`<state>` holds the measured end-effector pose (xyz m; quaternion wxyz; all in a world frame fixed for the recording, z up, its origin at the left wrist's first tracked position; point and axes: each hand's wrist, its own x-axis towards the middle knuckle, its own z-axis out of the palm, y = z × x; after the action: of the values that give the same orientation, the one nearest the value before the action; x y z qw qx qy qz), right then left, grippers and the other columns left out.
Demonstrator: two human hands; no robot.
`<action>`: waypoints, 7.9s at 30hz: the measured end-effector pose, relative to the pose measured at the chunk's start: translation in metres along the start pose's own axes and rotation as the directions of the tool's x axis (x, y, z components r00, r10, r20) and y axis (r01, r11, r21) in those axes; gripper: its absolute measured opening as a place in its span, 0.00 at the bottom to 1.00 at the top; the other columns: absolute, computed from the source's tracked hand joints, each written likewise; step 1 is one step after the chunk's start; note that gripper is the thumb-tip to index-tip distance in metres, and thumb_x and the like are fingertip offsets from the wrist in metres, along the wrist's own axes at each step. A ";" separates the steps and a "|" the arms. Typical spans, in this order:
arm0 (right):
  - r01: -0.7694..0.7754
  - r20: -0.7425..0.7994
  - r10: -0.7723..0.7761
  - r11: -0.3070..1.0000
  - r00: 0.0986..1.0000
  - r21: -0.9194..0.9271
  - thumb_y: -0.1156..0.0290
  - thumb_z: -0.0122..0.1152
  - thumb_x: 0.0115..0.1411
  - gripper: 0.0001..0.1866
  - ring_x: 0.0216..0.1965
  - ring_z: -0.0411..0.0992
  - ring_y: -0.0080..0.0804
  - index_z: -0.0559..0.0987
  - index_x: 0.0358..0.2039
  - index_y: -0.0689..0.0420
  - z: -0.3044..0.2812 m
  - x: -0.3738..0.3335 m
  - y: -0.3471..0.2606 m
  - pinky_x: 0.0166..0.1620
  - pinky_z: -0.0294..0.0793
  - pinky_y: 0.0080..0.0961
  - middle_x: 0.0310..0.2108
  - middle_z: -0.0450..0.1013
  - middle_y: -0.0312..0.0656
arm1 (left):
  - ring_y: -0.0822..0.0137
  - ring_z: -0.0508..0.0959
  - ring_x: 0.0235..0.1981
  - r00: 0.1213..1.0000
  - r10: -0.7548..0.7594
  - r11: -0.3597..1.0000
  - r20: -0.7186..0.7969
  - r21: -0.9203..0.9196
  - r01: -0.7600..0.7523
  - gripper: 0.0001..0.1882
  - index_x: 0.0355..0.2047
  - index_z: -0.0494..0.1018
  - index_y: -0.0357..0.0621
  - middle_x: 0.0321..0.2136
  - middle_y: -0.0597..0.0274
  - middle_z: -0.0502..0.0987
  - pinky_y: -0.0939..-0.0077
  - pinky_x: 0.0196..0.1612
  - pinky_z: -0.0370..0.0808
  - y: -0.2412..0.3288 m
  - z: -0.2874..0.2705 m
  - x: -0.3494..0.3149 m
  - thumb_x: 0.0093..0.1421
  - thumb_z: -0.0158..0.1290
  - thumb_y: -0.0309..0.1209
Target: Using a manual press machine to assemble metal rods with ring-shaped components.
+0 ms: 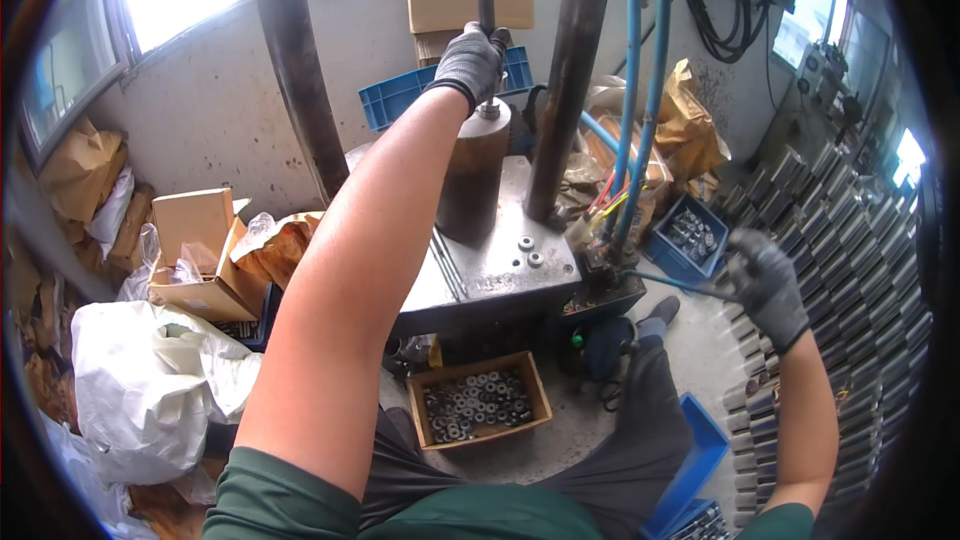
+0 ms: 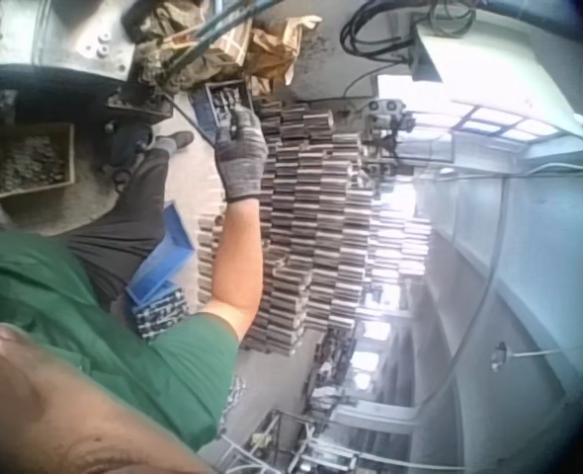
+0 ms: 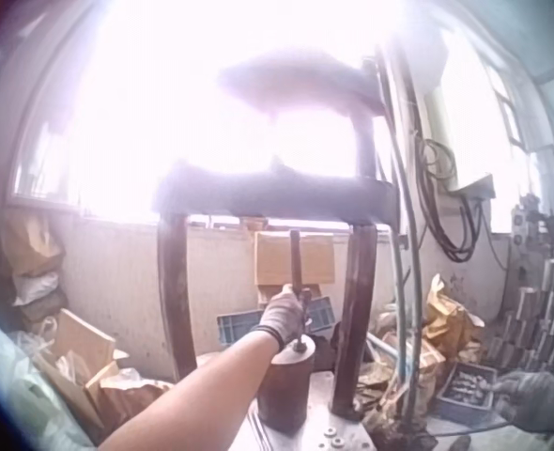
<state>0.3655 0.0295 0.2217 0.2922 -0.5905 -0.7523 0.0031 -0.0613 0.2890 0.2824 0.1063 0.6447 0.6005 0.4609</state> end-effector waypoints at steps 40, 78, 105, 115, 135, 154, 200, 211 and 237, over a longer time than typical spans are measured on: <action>0.100 0.459 -0.038 0.989 0.888 -0.110 0.67 0.62 0.58 0.17 0.38 0.81 0.52 0.86 0.47 0.53 -0.006 -0.067 -0.017 0.45 0.80 0.43 0.35 0.82 0.52 | 0.58 0.85 0.35 1.000 0.007 0.998 -0.026 0.067 -0.005 0.24 0.56 0.72 0.40 0.31 0.53 0.83 0.60 0.42 0.81 0.022 0.001 -0.019 0.76 0.46 0.49; -0.079 0.533 0.108 0.994 0.839 -0.076 0.66 0.63 0.58 0.16 0.40 0.82 0.50 0.86 0.47 0.53 -0.006 -0.087 -0.014 0.47 0.82 0.40 0.41 0.82 0.52 | 0.52 0.86 0.40 1.000 -0.010 1.000 -0.018 -0.029 0.010 0.24 0.53 0.74 0.42 0.34 0.51 0.85 0.57 0.48 0.80 0.013 0.002 -0.013 0.74 0.47 0.51; 0.061 -0.385 -0.029 0.996 0.922 0.071 0.74 0.62 0.68 0.14 0.44 0.81 0.30 0.82 0.53 0.61 -0.003 0.045 0.038 0.50 0.79 0.28 0.45 0.83 0.45 | 0.47 0.83 0.50 0.999 -0.002 0.993 -0.050 0.114 0.008 0.27 0.57 0.72 0.40 0.43 0.44 0.84 0.53 0.55 0.78 0.015 0.004 -0.011 0.74 0.45 0.52; 0.010 0.302 0.014 0.997 0.953 -0.077 0.77 0.61 0.56 0.20 0.41 0.81 0.52 0.83 0.51 0.60 -0.019 -0.039 -0.019 0.46 0.81 0.39 0.39 0.81 0.57 | 0.54 0.86 0.38 0.999 -0.003 0.988 0.032 -0.157 0.008 0.25 0.54 0.73 0.39 0.33 0.51 0.85 0.57 0.47 0.80 0.016 0.006 -0.011 0.75 0.45 0.50; 0.107 0.726 0.161 0.945 0.669 -0.308 0.55 0.62 0.59 0.16 0.41 0.82 0.47 0.88 0.40 0.51 0.007 -0.110 -0.015 0.48 0.80 0.42 0.35 0.83 0.47 | 0.53 0.85 0.41 0.999 0.005 1.000 -0.041 0.000 -0.005 0.25 0.57 0.72 0.40 0.37 0.47 0.84 0.56 0.48 0.79 0.022 -0.002 -0.022 0.75 0.46 0.49; -0.060 0.662 0.130 0.990 0.738 -0.128 0.64 0.63 0.58 0.16 0.42 0.82 0.50 0.87 0.45 0.54 -0.008 -0.091 -0.012 0.48 0.81 0.39 0.40 0.82 0.52 | 0.46 0.84 0.48 1.000 -0.007 0.999 -0.028 0.037 0.008 0.26 0.57 0.72 0.42 0.43 0.44 0.85 0.53 0.54 0.78 0.019 0.002 -0.017 0.74 0.46 0.52; -0.191 0.553 0.170 0.981 0.816 -0.020 0.66 0.63 0.59 0.15 0.40 0.82 0.53 0.86 0.46 0.55 -0.005 -0.094 -0.011 0.47 0.81 0.41 0.37 0.82 0.54 | 0.58 0.86 0.37 0.999 0.010 0.999 -0.050 0.037 -0.008 0.27 0.54 0.74 0.39 0.33 0.53 0.85 0.61 0.44 0.81 0.015 0.007 -0.023 0.75 0.46 0.52; -0.091 0.634 0.125 0.992 0.763 -0.085 0.66 0.62 0.61 0.16 0.41 0.82 0.52 0.86 0.47 0.56 -0.009 -0.090 -0.018 0.48 0.81 0.41 0.38 0.83 0.53 | 0.57 0.86 0.39 0.999 0.000 0.999 -0.054 0.052 0.003 0.27 0.54 0.74 0.40 0.33 0.53 0.85 0.59 0.47 0.80 0.015 0.009 -0.021 0.74 0.47 0.53; 0.053 -0.405 -0.106 0.989 0.908 -0.142 0.66 0.61 0.69 0.12 0.36 0.83 0.42 0.85 0.43 0.60 -0.008 0.123 0.007 0.43 0.79 0.33 0.35 0.83 0.52 | 0.64 0.86 0.33 0.997 -0.004 1.000 -0.073 -0.014 0.003 0.24 0.52 0.73 0.41 0.31 0.57 0.84 0.66 0.38 0.82 0.003 0.014 -0.011 0.74 0.50 0.50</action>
<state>0.3590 0.1381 0.2790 0.4056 -0.5641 -0.6960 -0.1813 -0.0472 0.2845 0.2717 0.0895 0.6256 0.6019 0.4882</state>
